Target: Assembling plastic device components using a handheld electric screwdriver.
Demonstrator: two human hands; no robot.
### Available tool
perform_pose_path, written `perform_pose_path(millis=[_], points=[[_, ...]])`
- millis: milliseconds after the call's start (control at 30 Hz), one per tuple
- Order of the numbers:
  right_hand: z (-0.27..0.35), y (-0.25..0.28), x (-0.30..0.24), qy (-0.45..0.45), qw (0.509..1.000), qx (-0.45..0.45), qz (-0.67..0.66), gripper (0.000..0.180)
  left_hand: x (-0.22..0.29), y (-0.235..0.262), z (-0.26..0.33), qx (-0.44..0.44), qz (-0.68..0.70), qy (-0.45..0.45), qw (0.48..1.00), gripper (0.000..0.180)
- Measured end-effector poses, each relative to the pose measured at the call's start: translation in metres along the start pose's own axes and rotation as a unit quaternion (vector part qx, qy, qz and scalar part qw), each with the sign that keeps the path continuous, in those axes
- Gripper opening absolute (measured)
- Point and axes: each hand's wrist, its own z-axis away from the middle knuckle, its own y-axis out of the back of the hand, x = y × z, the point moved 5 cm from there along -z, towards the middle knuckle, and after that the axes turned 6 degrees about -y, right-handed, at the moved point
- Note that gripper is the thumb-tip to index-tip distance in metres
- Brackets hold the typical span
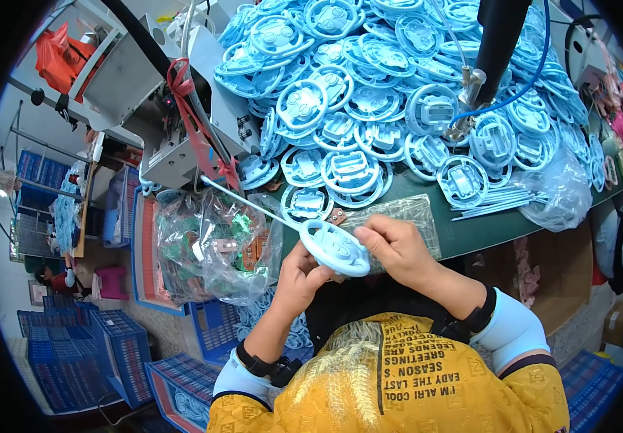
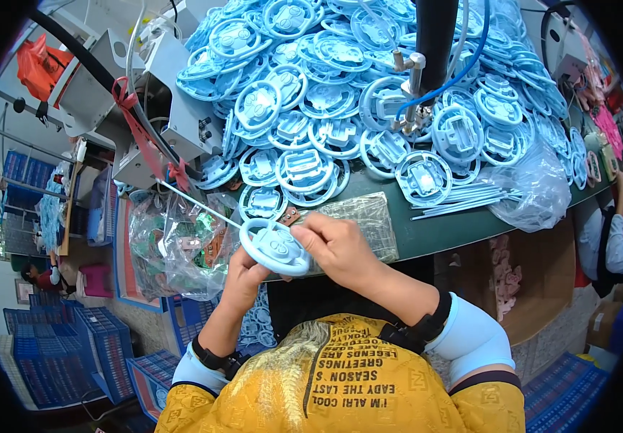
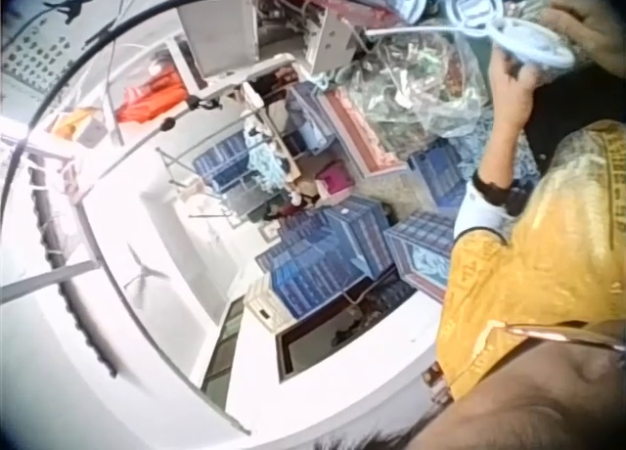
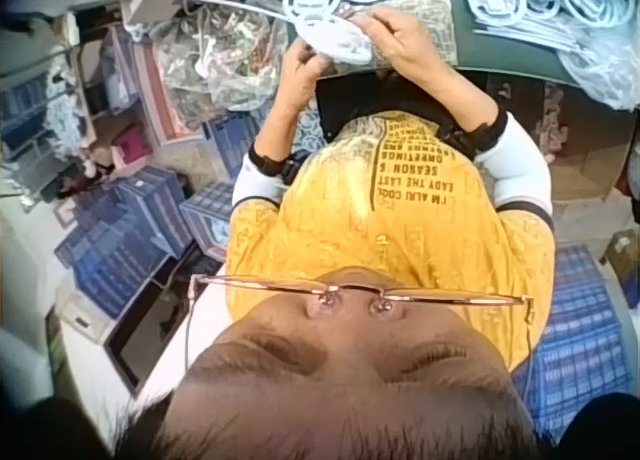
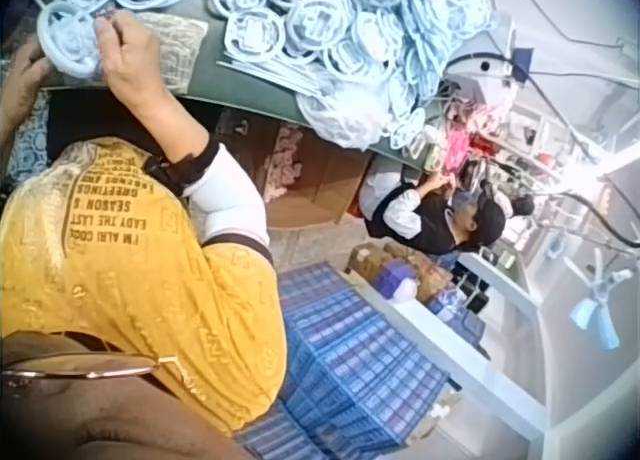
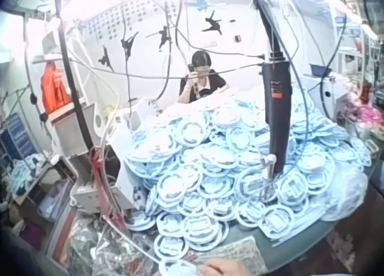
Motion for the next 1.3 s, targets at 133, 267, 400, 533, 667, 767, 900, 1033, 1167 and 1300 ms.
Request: perform_pose_path(millis=[133,267,400,533,667,767,900,1033,1167,1300], points=[[0.005,0.003,0.016,0.02,0.999,0.014,0.02,0.021,0.0,0.006,-0.002,-0.026,-0.017,-0.025,0.999,0.044],[0.004,0.001,0.023,0.011,0.999,0.0,0.038,0.019,0.002,0.009,0.0,-0.008,-0.047,-0.037,0.998,0.044],[-0.002,0.006,0.031,0.007,0.998,0.013,0.064,0.018,0.013,0.026,0.013,0.036,0.043,0.013,0.998,0.056],[0.001,-0.008,-0.002,0.064,0.992,-0.08,0.078,0.03,0.022,0.045,0.029,0.025,0.093,-0.016,0.995,0.072],[0.003,-0.024,-0.036,0.255,0.959,-0.039,0.114,0.045,0.027,0.019,0.029,0.028,0.113,-0.005,0.993,0.081],[0.003,-0.012,-0.05,0.305,0.946,-0.039,0.098,0.043,0.036,-0.001,0.028,-0.031,0.149,0.016,0.988,0.078],[0.009,0.015,-0.081,0.322,0.941,0.015,0.102,0.036,0.099,0.012,0.055,0.066,-0.329,-0.397,0.855,0.055],[0.013,0.018,-0.088,0.329,0.934,0.012,0.138,0.034,0.152,-0.031,0.043,0.136,-0.387,-0.532,0.741,0.047],[0.013,0.014,-0.088,0.337,0.925,-0.001,0.173,0.029,0.142,-0.043,0.013,-0.009,-0.437,-0.435,0.787,0.035],[0.01,0.011,-0.086,0.339,0.921,-0.013,0.189,0.025,0.129,-0.04,0.007,-0.036,-0.388,-0.423,0.818,0.027]])
